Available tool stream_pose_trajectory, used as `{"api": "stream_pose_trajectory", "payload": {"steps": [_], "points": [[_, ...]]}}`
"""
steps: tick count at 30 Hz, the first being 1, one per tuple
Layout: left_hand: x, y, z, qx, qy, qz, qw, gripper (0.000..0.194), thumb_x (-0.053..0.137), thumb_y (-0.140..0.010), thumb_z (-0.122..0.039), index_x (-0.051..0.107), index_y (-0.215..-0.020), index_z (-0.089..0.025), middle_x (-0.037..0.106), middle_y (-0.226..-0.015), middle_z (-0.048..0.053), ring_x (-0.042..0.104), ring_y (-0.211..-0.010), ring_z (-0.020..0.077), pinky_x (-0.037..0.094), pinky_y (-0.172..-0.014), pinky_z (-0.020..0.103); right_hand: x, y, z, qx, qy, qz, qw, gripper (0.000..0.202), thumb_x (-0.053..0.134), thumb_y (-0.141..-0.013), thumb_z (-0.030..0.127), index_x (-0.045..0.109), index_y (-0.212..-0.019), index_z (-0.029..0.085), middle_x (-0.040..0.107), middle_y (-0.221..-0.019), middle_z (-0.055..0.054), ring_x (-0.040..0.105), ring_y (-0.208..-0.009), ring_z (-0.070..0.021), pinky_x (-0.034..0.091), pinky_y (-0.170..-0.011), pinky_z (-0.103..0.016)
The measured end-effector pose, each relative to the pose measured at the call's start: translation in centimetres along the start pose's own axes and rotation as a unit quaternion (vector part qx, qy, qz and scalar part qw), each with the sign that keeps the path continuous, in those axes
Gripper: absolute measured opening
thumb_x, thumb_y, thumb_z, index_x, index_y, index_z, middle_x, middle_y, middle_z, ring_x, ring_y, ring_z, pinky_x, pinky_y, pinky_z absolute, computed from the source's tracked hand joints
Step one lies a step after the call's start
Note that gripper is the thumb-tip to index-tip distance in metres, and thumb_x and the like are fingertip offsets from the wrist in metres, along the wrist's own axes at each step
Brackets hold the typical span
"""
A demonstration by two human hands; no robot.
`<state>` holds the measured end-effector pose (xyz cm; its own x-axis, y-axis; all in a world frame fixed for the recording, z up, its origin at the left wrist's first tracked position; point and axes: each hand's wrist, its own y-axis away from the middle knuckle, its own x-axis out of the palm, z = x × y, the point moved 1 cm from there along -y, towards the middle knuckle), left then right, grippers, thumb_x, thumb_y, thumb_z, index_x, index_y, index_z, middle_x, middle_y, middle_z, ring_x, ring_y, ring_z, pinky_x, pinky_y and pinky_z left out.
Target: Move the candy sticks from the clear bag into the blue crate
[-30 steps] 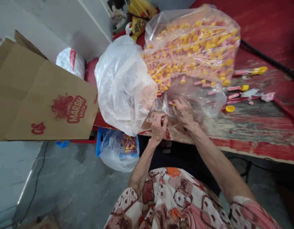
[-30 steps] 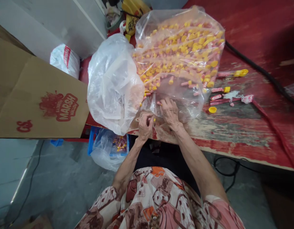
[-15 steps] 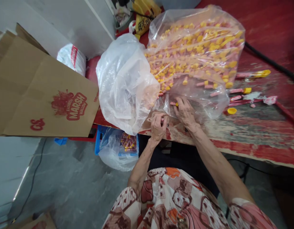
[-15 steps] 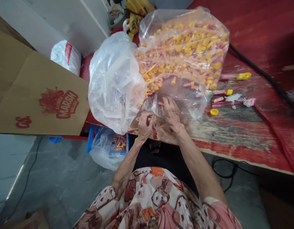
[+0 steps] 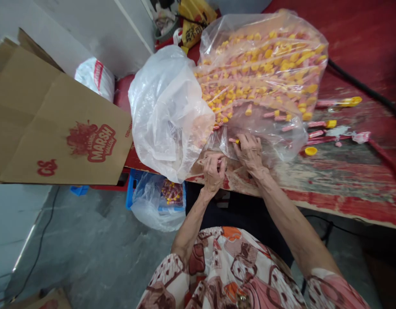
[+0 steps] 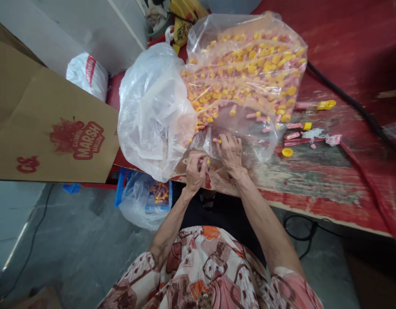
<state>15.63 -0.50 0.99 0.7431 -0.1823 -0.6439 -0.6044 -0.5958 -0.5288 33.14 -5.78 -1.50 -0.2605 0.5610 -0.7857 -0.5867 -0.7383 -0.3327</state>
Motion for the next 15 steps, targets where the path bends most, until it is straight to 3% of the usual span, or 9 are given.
{"api": "stream_pose_trajectory", "payload": {"steps": [6, 15], "points": [[0.20, -0.20, 0.40, 0.001, 0.010, 0.012, 1.000, 0.027, 0.053, -0.117, -0.038, 0.070, -0.126, -0.020, 0.074, -0.108, 0.010, 0.070, -0.098, 0.0222, 0.057, -0.094, 0.038, 0.11, 0.05, -0.09, -0.007, -0.022, -0.017, 1.000, 0.029, 0.044, -0.113, 0.032, 0.071, -0.116, 0.021, 0.077, -0.118, -0.016, 0.063, -0.106, -0.0319, 0.043, -0.093, -0.042], [-0.10, -0.03, 0.02, -0.004, 0.019, 0.028, 0.999, 0.033, 0.046, -0.119, -0.041, 0.070, -0.128, -0.020, 0.075, -0.115, 0.014, 0.071, -0.107, 0.0257, 0.058, -0.097, 0.042, 0.13, -0.09, -0.16, -0.009, -0.067, -0.018, 0.998, 0.031, 0.041, -0.114, 0.034, 0.070, -0.111, 0.023, 0.075, -0.112, -0.015, 0.064, -0.105, -0.0330, 0.050, -0.092, -0.044]]}}
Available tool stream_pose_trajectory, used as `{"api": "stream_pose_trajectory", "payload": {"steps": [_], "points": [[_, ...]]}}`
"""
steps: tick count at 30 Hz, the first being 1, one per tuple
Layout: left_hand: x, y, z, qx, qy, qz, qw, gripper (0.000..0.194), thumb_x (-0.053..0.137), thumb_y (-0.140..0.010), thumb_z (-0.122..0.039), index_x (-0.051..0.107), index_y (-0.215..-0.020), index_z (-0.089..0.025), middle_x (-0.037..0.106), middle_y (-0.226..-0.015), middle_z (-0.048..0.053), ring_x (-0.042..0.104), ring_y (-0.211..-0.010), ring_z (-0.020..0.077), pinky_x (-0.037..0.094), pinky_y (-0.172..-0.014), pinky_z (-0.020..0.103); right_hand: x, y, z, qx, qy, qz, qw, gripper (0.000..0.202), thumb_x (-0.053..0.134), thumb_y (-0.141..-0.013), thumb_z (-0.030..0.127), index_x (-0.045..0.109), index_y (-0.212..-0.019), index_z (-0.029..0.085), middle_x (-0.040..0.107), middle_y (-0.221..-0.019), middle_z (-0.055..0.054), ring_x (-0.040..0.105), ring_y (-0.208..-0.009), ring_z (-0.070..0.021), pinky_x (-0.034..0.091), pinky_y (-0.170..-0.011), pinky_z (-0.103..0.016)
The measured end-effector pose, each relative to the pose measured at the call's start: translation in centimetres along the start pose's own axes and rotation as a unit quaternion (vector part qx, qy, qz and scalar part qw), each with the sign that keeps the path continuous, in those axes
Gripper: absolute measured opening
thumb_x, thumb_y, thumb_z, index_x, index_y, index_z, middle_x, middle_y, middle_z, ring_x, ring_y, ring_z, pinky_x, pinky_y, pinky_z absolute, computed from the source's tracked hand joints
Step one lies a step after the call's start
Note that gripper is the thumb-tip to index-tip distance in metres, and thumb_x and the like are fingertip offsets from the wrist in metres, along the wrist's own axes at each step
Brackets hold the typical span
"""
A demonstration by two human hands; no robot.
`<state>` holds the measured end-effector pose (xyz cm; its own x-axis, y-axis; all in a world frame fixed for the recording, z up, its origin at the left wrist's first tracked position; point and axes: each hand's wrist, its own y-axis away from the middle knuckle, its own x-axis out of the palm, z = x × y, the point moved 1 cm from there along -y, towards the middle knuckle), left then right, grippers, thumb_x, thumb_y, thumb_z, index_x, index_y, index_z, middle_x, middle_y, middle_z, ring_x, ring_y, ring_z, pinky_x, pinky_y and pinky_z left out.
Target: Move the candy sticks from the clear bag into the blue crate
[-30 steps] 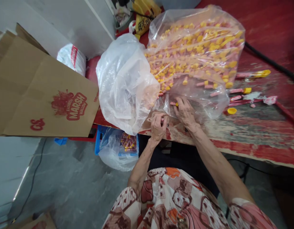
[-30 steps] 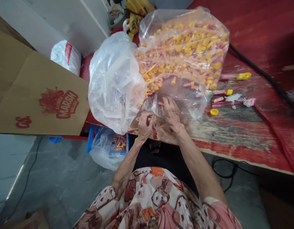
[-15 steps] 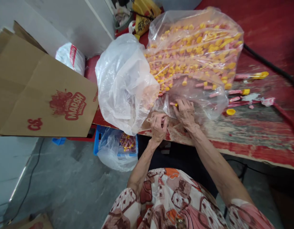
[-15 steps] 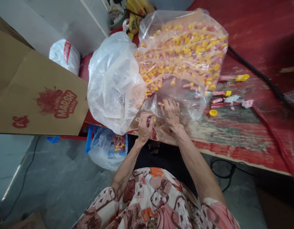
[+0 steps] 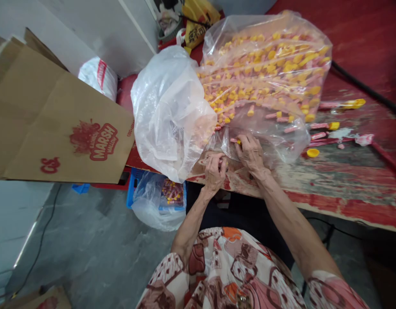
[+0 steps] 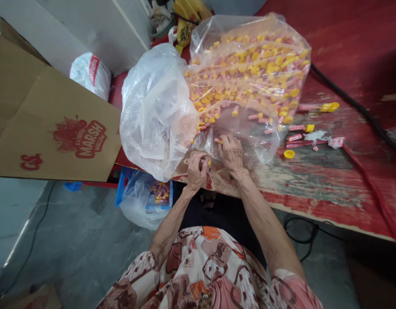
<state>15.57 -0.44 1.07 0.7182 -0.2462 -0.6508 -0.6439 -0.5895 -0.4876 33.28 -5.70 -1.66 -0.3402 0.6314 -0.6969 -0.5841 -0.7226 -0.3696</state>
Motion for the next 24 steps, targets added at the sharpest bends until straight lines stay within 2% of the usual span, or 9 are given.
{"api": "stream_pose_trajectory", "payload": {"steps": [4, 10, 16, 20, 24], "points": [[0.02, 0.15, -0.05, -0.002, 0.000, -0.010, 1.000, 0.034, 0.044, -0.120, -0.041, 0.070, -0.127, -0.020, 0.076, -0.115, 0.014, 0.072, -0.108, 0.0263, 0.059, -0.098, 0.042, -0.20, 0.05, 0.22, -0.004, -0.019, -0.010, 1.000, 0.036, 0.036, -0.117, 0.037, 0.069, -0.115, 0.024, 0.075, -0.115, -0.015, 0.065, -0.106, -0.0315, 0.051, -0.095, -0.043], [0.03, -0.14, 0.04, 0.012, -0.005, -0.004, 1.000, 0.033, 0.045, -0.120, -0.041, 0.069, -0.124, -0.019, 0.076, -0.112, 0.012, 0.072, -0.105, 0.0232, 0.059, -0.096, 0.039, 0.03, 0.00, -0.22, -0.013, 0.006, 0.014, 1.000, 0.038, 0.037, -0.118, 0.041, 0.070, -0.111, 0.023, 0.073, -0.112, -0.015, 0.063, -0.106, -0.0310, 0.050, -0.095, -0.042], [-0.11, -0.51, 0.05, 0.002, -0.014, -0.022, 1.000, 0.034, 0.044, -0.120, -0.042, 0.070, -0.124, -0.020, 0.076, -0.114, 0.012, 0.073, -0.108, 0.0226, 0.058, -0.098, 0.039, -0.25, 0.05, 0.06, -0.007, -0.016, -0.003, 1.000, 0.036, 0.038, -0.118, 0.040, 0.070, -0.115, 0.024, 0.074, -0.116, -0.015, 0.065, -0.107, -0.0305, 0.052, -0.093, -0.040], [0.21, -0.53, 0.28, 0.012, -0.009, -0.008, 1.000, 0.031, 0.047, -0.119, -0.040, 0.070, -0.123, -0.020, 0.076, -0.111, 0.011, 0.072, -0.103, 0.0225, 0.059, -0.096, 0.039, -0.17, -0.02, -0.02, -0.010, -0.009, 0.011, 1.000, 0.035, 0.040, -0.117, 0.037, 0.071, -0.116, 0.023, 0.075, -0.116, -0.016, 0.066, -0.109, -0.0324, 0.053, -0.094, -0.043], [0.26, -0.56, 0.37, -0.010, -0.004, -0.007, 1.000, 0.031, 0.049, -0.119, -0.042, 0.070, -0.126, -0.021, 0.076, -0.115, 0.012, 0.073, -0.107, 0.0239, 0.060, -0.097, 0.040, -0.16, 0.01, 0.06, -0.012, -0.011, 0.001, 1.000, 0.035, 0.039, -0.118, 0.038, 0.071, -0.115, 0.023, 0.075, -0.114, -0.015, 0.066, -0.107, -0.0316, 0.053, -0.094, -0.043]]}}
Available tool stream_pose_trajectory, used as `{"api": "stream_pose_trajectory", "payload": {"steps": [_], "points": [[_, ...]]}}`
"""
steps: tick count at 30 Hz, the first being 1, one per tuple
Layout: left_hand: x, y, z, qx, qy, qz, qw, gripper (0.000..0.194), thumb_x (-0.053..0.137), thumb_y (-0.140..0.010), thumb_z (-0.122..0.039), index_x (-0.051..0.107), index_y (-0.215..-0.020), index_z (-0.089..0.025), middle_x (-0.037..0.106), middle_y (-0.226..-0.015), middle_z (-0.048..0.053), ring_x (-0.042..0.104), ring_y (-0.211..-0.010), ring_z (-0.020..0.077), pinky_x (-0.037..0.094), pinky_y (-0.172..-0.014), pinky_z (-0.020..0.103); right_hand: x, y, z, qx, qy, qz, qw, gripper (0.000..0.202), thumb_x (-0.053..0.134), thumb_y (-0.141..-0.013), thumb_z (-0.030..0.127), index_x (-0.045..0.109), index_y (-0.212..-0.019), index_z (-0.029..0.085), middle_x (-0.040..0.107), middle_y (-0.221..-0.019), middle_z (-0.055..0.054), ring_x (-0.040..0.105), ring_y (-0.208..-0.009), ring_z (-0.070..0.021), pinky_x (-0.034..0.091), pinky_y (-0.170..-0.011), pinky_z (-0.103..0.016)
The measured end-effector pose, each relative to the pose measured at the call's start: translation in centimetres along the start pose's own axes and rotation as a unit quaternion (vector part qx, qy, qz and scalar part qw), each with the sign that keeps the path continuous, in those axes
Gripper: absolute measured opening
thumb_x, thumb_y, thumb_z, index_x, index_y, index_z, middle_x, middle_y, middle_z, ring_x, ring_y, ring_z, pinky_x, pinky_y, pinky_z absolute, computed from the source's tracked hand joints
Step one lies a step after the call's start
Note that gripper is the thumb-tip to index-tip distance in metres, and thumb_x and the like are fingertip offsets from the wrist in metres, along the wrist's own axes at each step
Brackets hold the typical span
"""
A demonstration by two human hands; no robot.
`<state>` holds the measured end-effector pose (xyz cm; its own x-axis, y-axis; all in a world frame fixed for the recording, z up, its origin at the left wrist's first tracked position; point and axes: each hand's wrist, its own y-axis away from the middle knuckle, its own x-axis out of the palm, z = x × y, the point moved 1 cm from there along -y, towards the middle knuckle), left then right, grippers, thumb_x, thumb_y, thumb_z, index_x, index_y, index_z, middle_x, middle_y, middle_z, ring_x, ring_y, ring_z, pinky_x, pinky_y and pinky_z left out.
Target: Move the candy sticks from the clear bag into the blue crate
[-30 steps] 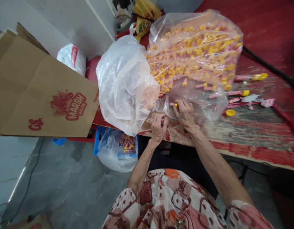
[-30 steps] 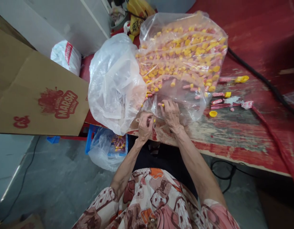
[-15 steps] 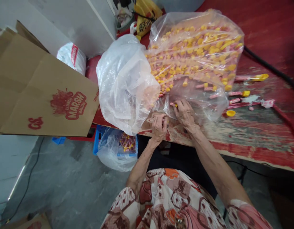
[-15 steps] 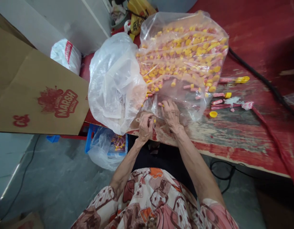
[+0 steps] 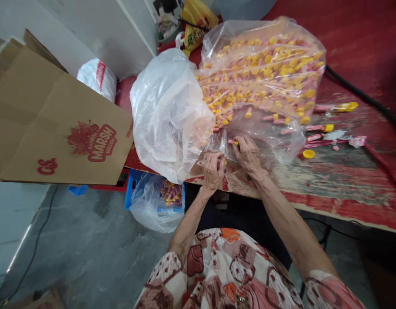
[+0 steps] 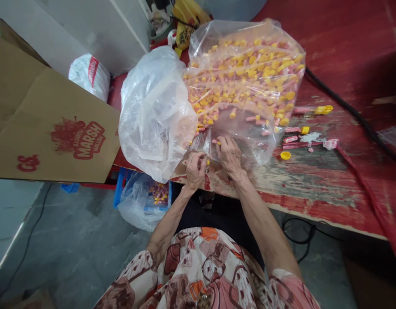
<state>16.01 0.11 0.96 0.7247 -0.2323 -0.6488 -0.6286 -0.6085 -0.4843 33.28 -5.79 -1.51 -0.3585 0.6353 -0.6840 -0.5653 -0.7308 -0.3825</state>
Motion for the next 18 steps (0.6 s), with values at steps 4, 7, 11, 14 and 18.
{"api": "stream_pose_trajectory", "payload": {"steps": [4, 7, 11, 14, 18], "points": [[-0.09, 0.11, -0.19, -0.014, 0.009, -0.022, 1.000, 0.035, 0.048, -0.119, -0.045, 0.068, -0.133, -0.021, 0.076, -0.121, 0.013, 0.073, -0.111, 0.0240, 0.060, -0.099, 0.040, -0.15, 0.10, 0.27, 0.004, 0.004, -0.004, 1.000, 0.035, 0.040, -0.118, 0.040, 0.071, -0.113, 0.024, 0.075, -0.115, -0.014, 0.067, -0.106, -0.0297, 0.052, -0.090, -0.039], [0.18, 0.18, -0.14, 0.003, 0.005, -0.011, 1.000, 0.036, 0.049, -0.119, -0.046, 0.069, -0.133, -0.020, 0.076, -0.120, 0.014, 0.073, -0.109, 0.0243, 0.060, -0.099, 0.041, -0.09, 0.07, 0.21, 0.004, 0.010, 0.007, 1.000, 0.035, 0.041, -0.118, 0.038, 0.072, -0.111, 0.024, 0.076, -0.114, -0.014, 0.067, -0.107, -0.0304, 0.052, -0.090, -0.040], [0.37, 0.15, 0.04, 0.006, -0.006, 0.002, 1.000, 0.038, 0.048, -0.119, -0.048, 0.069, -0.133, -0.019, 0.076, -0.115, 0.013, 0.073, -0.097, 0.0222, 0.061, -0.092, 0.039, 0.08, 0.02, 0.03, 0.008, 0.014, 0.016, 1.000, 0.034, 0.041, -0.117, 0.037, 0.072, -0.112, 0.023, 0.076, -0.115, -0.016, 0.066, -0.107, -0.0319, 0.051, -0.090, -0.042], [0.10, 0.19, -0.06, 0.003, -0.022, -0.019, 1.000, 0.040, 0.045, -0.120, -0.050, 0.067, -0.133, -0.019, 0.076, -0.117, 0.012, 0.073, -0.097, 0.0202, 0.060, -0.088, 0.035, 0.07, 0.09, 0.04, 0.007, 0.007, 0.010, 1.000, 0.035, 0.041, -0.117, 0.039, 0.072, -0.114, 0.023, 0.075, -0.115, -0.015, 0.066, -0.107, -0.0315, 0.052, -0.091, -0.041], [0.04, 0.30, 0.02, 0.002, -0.038, -0.037, 0.999, 0.038, 0.046, -0.120, -0.048, 0.066, -0.136, -0.020, 0.076, -0.117, 0.011, 0.073, -0.096, 0.0195, 0.060, -0.089, 0.035, 0.11, 0.17, 0.03, 0.001, 0.005, -0.002, 1.000, 0.037, 0.040, -0.118, 0.042, 0.072, -0.113, 0.024, 0.076, -0.113, -0.014, 0.066, -0.106, -0.0311, 0.052, -0.091, -0.041]]}}
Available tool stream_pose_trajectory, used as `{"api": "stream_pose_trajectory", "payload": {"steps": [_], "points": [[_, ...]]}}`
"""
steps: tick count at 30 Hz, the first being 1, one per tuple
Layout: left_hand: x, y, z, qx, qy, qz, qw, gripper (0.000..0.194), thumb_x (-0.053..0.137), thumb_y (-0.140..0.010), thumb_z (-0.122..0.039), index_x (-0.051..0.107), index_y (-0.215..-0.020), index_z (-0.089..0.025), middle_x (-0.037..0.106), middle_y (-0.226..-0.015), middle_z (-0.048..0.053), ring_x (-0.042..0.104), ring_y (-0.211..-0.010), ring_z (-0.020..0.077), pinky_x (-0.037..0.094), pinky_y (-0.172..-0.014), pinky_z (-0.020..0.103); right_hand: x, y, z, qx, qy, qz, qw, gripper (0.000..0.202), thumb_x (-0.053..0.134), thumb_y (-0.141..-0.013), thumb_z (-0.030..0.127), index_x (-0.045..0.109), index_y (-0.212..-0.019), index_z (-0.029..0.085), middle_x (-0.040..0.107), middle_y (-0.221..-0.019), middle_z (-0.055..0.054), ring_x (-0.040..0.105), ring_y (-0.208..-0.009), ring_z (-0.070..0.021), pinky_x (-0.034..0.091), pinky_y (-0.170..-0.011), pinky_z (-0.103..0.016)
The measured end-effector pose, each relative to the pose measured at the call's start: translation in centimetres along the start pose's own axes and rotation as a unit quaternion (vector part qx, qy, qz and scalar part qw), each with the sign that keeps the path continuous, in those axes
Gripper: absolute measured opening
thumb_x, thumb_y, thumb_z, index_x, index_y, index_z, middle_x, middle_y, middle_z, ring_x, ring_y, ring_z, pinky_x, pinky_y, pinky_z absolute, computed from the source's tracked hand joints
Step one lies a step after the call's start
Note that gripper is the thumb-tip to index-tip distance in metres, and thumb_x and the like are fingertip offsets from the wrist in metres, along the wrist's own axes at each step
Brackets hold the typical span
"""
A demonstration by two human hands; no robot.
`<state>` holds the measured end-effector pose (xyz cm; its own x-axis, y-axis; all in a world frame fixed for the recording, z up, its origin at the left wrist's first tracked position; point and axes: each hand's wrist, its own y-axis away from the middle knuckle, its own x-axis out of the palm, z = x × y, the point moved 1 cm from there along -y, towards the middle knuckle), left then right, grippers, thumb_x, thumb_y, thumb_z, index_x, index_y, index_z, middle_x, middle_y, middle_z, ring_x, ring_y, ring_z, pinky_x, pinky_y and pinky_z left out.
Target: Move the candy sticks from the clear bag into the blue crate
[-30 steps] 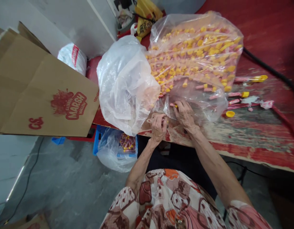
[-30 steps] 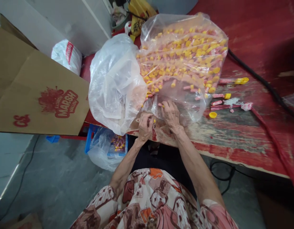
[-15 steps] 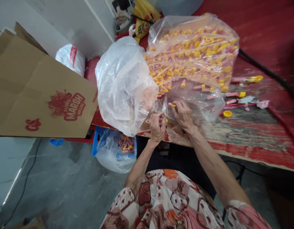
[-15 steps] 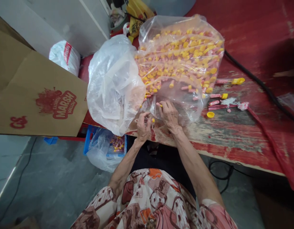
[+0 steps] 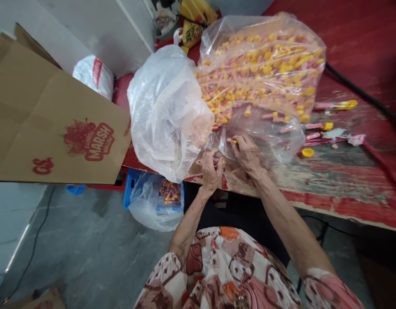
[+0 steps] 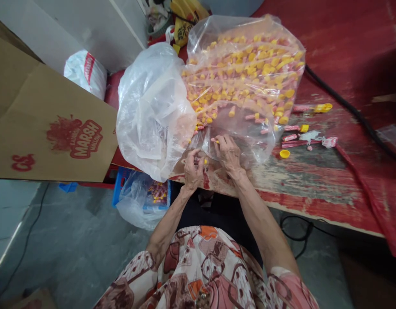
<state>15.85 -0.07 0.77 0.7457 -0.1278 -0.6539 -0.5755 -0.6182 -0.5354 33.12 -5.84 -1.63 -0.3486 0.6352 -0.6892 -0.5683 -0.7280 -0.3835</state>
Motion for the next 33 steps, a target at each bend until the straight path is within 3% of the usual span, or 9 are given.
{"api": "stream_pose_trajectory", "payload": {"steps": [5, 8, 12, 19, 33], "points": [[0.78, -0.36, 0.30, 0.042, -0.005, 0.017, 0.999, 0.026, 0.050, -0.117, -0.034, 0.070, -0.123, -0.018, 0.076, -0.102, 0.010, 0.072, -0.091, 0.0216, 0.059, -0.089, 0.037, 0.22, -0.05, -0.11, 0.004, 0.009, 0.010, 1.000, 0.042, 0.036, -0.119, 0.043, 0.072, -0.111, 0.023, 0.075, -0.111, -0.015, 0.065, -0.106, -0.0311, 0.051, -0.091, -0.041], [0.91, -0.73, 0.19, 0.032, 0.011, 0.030, 0.999, 0.020, 0.054, -0.115, -0.031, 0.071, -0.119, -0.019, 0.076, -0.099, 0.008, 0.072, -0.088, 0.0202, 0.059, -0.086, 0.035, 0.11, -0.06, -0.05, 0.003, 0.003, 0.006, 1.000, 0.044, 0.034, -0.120, 0.044, 0.071, -0.113, 0.024, 0.074, -0.113, -0.014, 0.065, -0.107, -0.0302, 0.051, -0.090, -0.040], [0.71, -0.70, -0.08, -0.002, 0.034, 0.036, 0.999, 0.020, 0.056, -0.115, -0.034, 0.071, -0.117, -0.020, 0.076, -0.103, 0.008, 0.071, -0.086, 0.0182, 0.059, -0.084, 0.033, -0.15, -0.11, 0.00, 0.007, -0.006, 0.009, 1.000, 0.041, 0.036, -0.119, 0.044, 0.072, -0.113, 0.024, 0.075, -0.115, -0.015, 0.066, -0.107, -0.0307, 0.051, -0.090, -0.040], [0.51, -0.35, -0.16, -0.003, 0.021, 0.051, 0.998, 0.032, 0.051, -0.118, -0.044, 0.071, -0.122, -0.020, 0.076, -0.106, 0.009, 0.072, -0.089, 0.0196, 0.060, -0.087, 0.035, 0.09, -0.05, -0.04, 0.008, 0.003, 0.006, 1.000, 0.041, 0.036, -0.120, 0.042, 0.072, -0.114, 0.024, 0.075, -0.116, -0.015, 0.066, -0.108, -0.0308, 0.051, -0.092, -0.040], [0.08, -0.15, -0.01, -0.004, 0.034, 0.046, 0.998, 0.033, 0.048, -0.119, -0.043, 0.069, -0.126, -0.019, 0.077, -0.114, 0.012, 0.074, -0.101, 0.0215, 0.060, -0.093, 0.037, 0.13, 0.02, -0.28, 0.001, -0.018, 0.000, 1.000, 0.038, 0.040, -0.119, 0.042, 0.073, -0.111, 0.024, 0.075, -0.114, -0.015, 0.065, -0.105, -0.0301, 0.049, -0.087, -0.039]]}}
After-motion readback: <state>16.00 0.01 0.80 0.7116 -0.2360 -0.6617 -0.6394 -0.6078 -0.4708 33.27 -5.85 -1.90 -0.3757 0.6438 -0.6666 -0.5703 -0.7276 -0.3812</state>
